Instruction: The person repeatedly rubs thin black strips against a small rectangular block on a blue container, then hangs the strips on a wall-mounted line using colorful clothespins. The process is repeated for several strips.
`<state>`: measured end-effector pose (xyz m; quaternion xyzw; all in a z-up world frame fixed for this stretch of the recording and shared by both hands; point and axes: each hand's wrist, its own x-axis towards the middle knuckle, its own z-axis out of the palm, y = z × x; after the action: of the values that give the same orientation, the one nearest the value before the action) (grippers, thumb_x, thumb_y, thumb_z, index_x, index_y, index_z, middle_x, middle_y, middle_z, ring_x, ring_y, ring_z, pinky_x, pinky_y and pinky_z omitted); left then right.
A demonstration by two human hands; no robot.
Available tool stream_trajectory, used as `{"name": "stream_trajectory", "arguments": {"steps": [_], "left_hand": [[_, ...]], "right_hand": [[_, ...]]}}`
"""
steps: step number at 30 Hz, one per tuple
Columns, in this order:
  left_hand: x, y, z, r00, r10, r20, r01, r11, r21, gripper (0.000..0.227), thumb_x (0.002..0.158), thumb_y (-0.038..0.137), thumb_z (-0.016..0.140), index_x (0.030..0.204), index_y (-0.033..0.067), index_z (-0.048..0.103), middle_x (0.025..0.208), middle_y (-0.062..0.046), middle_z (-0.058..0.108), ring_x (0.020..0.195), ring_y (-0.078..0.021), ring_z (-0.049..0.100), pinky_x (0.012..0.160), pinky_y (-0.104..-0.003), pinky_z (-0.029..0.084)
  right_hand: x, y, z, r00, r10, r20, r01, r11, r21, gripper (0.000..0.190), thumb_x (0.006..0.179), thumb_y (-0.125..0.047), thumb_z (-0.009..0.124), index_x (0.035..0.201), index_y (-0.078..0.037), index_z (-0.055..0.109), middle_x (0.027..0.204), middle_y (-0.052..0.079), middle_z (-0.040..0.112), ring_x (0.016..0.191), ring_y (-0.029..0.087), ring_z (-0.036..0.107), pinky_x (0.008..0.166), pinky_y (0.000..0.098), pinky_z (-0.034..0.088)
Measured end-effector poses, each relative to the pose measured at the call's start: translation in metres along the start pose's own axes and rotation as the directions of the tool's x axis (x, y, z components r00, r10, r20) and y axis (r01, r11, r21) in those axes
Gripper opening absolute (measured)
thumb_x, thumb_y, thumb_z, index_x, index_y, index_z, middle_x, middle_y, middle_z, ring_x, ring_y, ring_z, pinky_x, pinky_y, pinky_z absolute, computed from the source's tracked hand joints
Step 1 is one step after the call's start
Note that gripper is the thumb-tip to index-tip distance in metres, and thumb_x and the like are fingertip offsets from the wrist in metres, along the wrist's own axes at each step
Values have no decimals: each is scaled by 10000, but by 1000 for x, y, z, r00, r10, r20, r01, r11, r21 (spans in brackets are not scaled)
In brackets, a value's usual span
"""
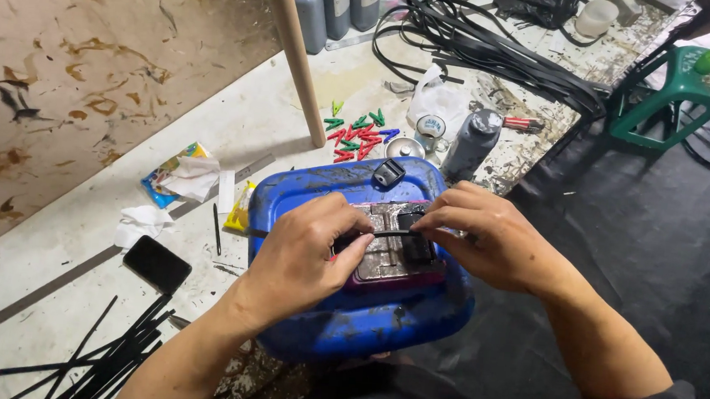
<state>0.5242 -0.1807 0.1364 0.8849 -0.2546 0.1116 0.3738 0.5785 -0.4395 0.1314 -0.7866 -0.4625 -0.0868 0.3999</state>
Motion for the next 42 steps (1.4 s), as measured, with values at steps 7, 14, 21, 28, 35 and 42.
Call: {"name": "stream_trajectory", "arguments": {"steps": [7, 14, 21, 28, 35, 42], "left_hand": [[-1, -8, -3, 999, 28, -15, -27, 998, 48, 66, 883, 181, 730, 929, 133, 728, 751, -75, 604, 749, -335, 676, 665, -411, 549], [0, -14, -3, 999, 34, 12, -35, 997, 68, 70, 881, 184, 732, 921, 127, 728, 759, -74, 609, 744, -323, 675, 671, -406, 552], [0, -17, 0, 997, 66, 36, -70, 991, 112, 71, 882, 193, 730, 907, 127, 720, 763, -67, 599, 739, -313, 662, 674, -397, 538], [4, -18, 8, 991, 122, 59, -130, 978, 160, 85, 886, 212, 724, 897, 129, 713, 763, -64, 586, 747, -316, 652, 682, -407, 526], [13, -16, 21, 983, 161, 92, -173, 975, 142, 81, 895, 183, 682, 862, 109, 676, 760, -84, 559, 760, -351, 646, 681, -422, 516], [17, -18, 26, 978, 173, 115, -187, 974, 126, 89, 903, 184, 661, 849, 115, 662, 767, -78, 579, 753, -343, 661, 665, -413, 530]], "right_hand": [[2, 6, 7, 1000, -24, -9, 23, 998, -59, 45, 904, -78, 736, 925, -111, 759, 852, 33, 708, 804, 241, 637, 675, 345, 529], [0, 12, 13, 999, -41, -7, 40, 993, -108, 97, 891, -68, 724, 928, -149, 765, 866, 21, 698, 826, 255, 630, 677, 354, 542], [-8, 20, 15, 998, -54, -15, 52, 991, -126, 126, 873, -60, 732, 929, -164, 777, 870, 18, 691, 832, 251, 626, 694, 357, 544], [-11, 18, 9, 996, -89, 16, 91, 978, -186, 186, 880, -36, 666, 944, -175, 772, 877, 13, 670, 845, 269, 609, 702, 385, 526], [-16, 15, -1, 997, -74, 22, 77, 965, -250, 174, 887, -67, 674, 933, -197, 779, 896, 4, 694, 846, 258, 617, 724, 385, 517], [-6, 3, -5, 996, -87, 32, 93, 953, -287, 60, 901, -162, 711, 911, -196, 759, 916, -7, 675, 843, 260, 604, 724, 405, 501]]}}
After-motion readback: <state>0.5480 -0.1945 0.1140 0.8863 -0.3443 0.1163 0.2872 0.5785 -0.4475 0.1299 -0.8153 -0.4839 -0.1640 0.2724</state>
